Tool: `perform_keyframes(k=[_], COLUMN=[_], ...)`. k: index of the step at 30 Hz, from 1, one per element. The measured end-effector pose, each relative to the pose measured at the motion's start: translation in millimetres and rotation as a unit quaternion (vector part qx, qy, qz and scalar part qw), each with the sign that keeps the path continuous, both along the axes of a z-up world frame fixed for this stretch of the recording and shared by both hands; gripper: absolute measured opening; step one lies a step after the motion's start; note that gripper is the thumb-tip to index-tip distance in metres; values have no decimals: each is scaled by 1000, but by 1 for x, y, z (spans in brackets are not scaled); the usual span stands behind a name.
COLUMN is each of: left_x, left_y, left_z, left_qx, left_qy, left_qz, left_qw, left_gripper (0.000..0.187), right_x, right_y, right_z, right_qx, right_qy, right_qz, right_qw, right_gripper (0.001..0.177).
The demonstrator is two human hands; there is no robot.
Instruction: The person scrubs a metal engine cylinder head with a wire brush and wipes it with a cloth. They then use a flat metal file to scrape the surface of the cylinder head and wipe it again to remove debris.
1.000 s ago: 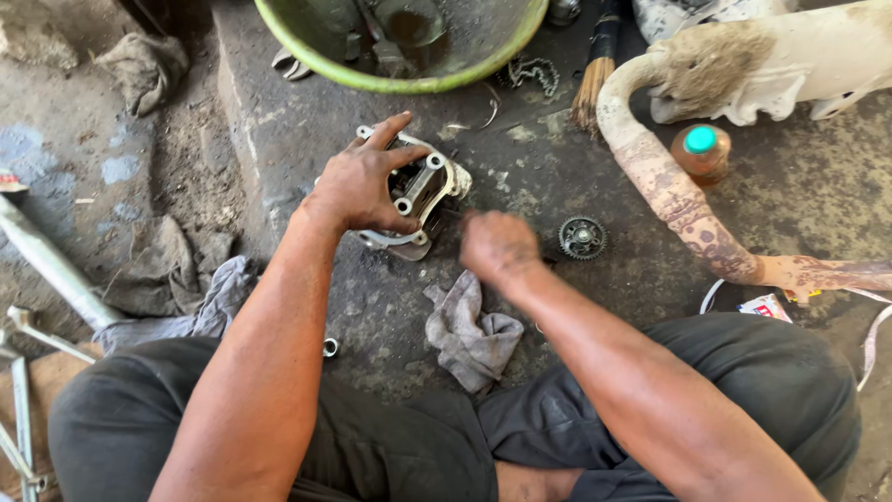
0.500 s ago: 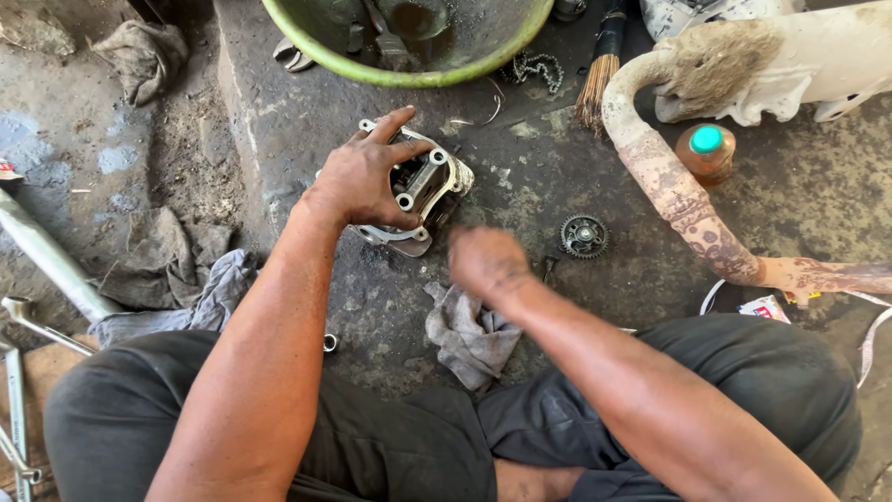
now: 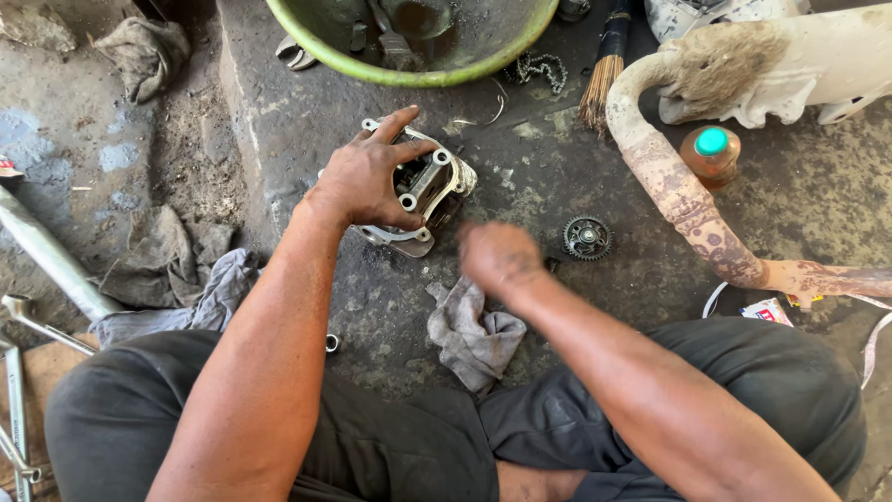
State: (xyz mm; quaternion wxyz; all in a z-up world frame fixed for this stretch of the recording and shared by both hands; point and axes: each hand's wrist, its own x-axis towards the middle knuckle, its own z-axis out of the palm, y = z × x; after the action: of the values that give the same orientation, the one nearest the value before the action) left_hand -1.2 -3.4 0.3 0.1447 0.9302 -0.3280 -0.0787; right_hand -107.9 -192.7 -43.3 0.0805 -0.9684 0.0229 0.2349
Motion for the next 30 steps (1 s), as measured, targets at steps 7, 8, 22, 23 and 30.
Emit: perform_keyframes(k=[7, 8, 22, 23, 30], left_x=[0, -1, 3, 2, 3], left_y=[0, 2, 4, 4, 0], left_z=[3, 3, -2, -2, -2], left_qx=[-6, -12, -21, -24, 23], left_qy=[5, 2, -14, -19, -5], left_qz=[-1, -4, -15, -17, 0], left_qw=[1000, 1000, 1000, 999, 1000], left_gripper=[102, 102, 102, 102, 105], right_x=[3, 1, 24, 23, 27], right_y=[1, 3, 0, 1, 12], right_z=[-3, -5, -14, -14, -19], right_qx=[-81, -73, -115, -118, -207], right_qy=[42, 21, -47, -61, -109], right_qz=[22, 36, 80, 84, 147], right_qw=[996, 996, 989, 987, 961], right_gripper=[32, 30, 31, 29, 29])
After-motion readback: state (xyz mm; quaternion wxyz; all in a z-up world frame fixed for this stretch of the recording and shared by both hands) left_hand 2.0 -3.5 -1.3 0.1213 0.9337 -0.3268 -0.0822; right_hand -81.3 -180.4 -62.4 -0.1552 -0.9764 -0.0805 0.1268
